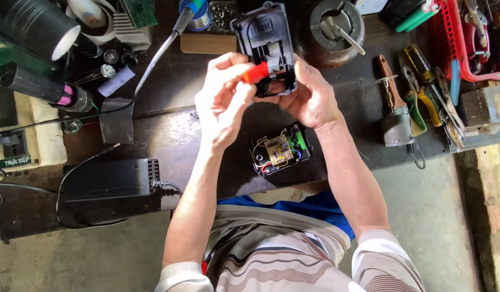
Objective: Assembling the two halves of a battery casing and fastening them together using a manual screwdriver.
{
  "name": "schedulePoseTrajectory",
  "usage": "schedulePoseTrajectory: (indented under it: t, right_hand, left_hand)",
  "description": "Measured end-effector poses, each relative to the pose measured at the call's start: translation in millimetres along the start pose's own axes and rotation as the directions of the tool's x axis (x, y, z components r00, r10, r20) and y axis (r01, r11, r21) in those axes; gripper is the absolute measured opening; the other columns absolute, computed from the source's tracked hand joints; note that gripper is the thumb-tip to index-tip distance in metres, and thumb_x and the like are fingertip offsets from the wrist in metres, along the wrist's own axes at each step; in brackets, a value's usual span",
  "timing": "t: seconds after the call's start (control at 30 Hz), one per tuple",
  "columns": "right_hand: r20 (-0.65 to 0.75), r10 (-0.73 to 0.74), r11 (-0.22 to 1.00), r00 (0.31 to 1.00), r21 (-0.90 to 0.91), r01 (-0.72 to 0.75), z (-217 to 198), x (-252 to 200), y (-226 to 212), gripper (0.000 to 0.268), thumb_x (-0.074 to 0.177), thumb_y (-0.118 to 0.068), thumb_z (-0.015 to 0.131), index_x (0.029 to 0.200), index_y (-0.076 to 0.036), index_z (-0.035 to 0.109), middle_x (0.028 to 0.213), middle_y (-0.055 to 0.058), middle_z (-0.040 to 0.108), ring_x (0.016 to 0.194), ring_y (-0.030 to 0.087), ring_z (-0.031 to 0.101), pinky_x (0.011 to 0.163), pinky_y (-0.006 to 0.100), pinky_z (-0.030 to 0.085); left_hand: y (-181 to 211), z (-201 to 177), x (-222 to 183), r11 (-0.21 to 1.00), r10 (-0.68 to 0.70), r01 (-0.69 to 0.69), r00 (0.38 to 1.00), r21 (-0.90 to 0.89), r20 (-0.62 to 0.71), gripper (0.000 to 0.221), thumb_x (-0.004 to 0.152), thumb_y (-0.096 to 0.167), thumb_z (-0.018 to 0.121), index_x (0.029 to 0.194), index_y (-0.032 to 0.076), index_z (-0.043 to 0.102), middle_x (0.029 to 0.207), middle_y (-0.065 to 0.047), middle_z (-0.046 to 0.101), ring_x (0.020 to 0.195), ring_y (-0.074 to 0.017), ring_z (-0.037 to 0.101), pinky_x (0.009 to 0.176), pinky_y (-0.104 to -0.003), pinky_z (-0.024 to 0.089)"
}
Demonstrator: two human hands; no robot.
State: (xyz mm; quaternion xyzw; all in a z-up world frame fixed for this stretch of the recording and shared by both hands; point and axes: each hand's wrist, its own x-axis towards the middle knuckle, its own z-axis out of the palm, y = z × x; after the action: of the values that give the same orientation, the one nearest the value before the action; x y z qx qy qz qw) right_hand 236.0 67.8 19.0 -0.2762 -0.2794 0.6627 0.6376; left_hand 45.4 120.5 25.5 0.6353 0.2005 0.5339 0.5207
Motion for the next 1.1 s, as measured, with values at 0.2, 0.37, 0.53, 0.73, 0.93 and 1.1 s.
schedulePoseTrajectory:
  t: [0.2,0.37,0.53,0.73,0.93,1.1]
  right_hand:
    - [-0.012,0.042,0.997,0.999,-0.061,-0.043,-2,-3,1,0.051,0.103,-0.035,0.063,0.143,-0.006,0.054,0.133,0.014,0.064,0.123,0.03,0.064,0.104,0.058,0.06]
    - [-0.012,0.024,0.999,1.0,0.037,-0.023,-3,-4,-1,0.053,0.104,-0.035,0.061,0.146,-0.004,0.051,0.135,0.017,0.062,0.121,0.03,0.065,0.108,0.06,0.057]
    - [0.04,0.007,0.998,0.999,0.06,-0.009,-9,-7,-1,0.054,0.107,-0.035,0.058,0.148,-0.002,0.05,0.13,0.016,0.067,0.111,0.026,0.07,0.088,0.04,0.065]
    - [-0.024,0.053,0.997,0.998,-0.055,-0.054,-6,-8,-4,0.056,0.105,-0.035,0.06,0.15,-0.004,0.049,0.126,0.014,0.066,0.103,0.023,0.071,0.079,0.031,0.066]
    - [0.068,0.022,0.977,0.997,-0.214,-0.007,-18,-10,4,0.062,0.108,-0.036,0.055,0.16,-0.008,0.037,0.145,0.012,0.06,0.124,0.027,0.067,0.101,0.045,0.063]
    - [0.071,0.036,0.998,0.997,-0.057,-0.032,-17,-8,6,0.062,0.105,-0.039,0.064,0.152,-0.005,0.045,0.133,0.011,0.062,0.117,0.019,0.065,0.097,0.031,0.061]
  left_hand:
    - [4,3,7,0.89,0.273,-0.311,0.949,0.333,0.156,0.02,0.108,0.005,0.062,0.119,0.019,0.069,0.113,-0.005,0.066,0.105,-0.0218,0.06,0.1,-0.039,0.044]
    - [-4,2,-1,0.836,0.281,-0.367,0.925,0.409,0.256,0.034,0.103,0.004,0.055,0.134,0.017,0.062,0.137,-0.012,0.059,0.119,-0.031,0.055,0.102,-0.046,0.051]
    - [1,10,1,0.795,0.325,-0.383,0.924,0.471,0.203,0.035,0.101,0.025,0.079,0.131,0.013,0.065,0.134,-0.014,0.056,0.124,-0.0318,0.056,0.106,-0.048,0.054]
    - [-9,8,0,0.776,0.362,-0.424,0.905,0.466,0.221,0.031,0.099,0.019,0.08,0.125,0.01,0.065,0.127,-0.013,0.069,0.108,-0.0293,0.067,0.102,-0.048,0.046]
    - [-3,5,-2,0.82,0.284,-0.316,0.949,0.477,0.14,0.034,0.096,0.024,0.082,0.124,0.011,0.066,0.124,-0.009,0.071,0.108,-0.0284,0.058,0.101,-0.042,0.044]
    - [-7,8,-2,0.702,0.398,-0.455,0.889,0.548,0.228,0.02,0.097,0.012,0.076,0.115,0.008,0.068,0.123,-0.013,0.072,0.096,-0.031,0.071,0.087,-0.042,0.05]
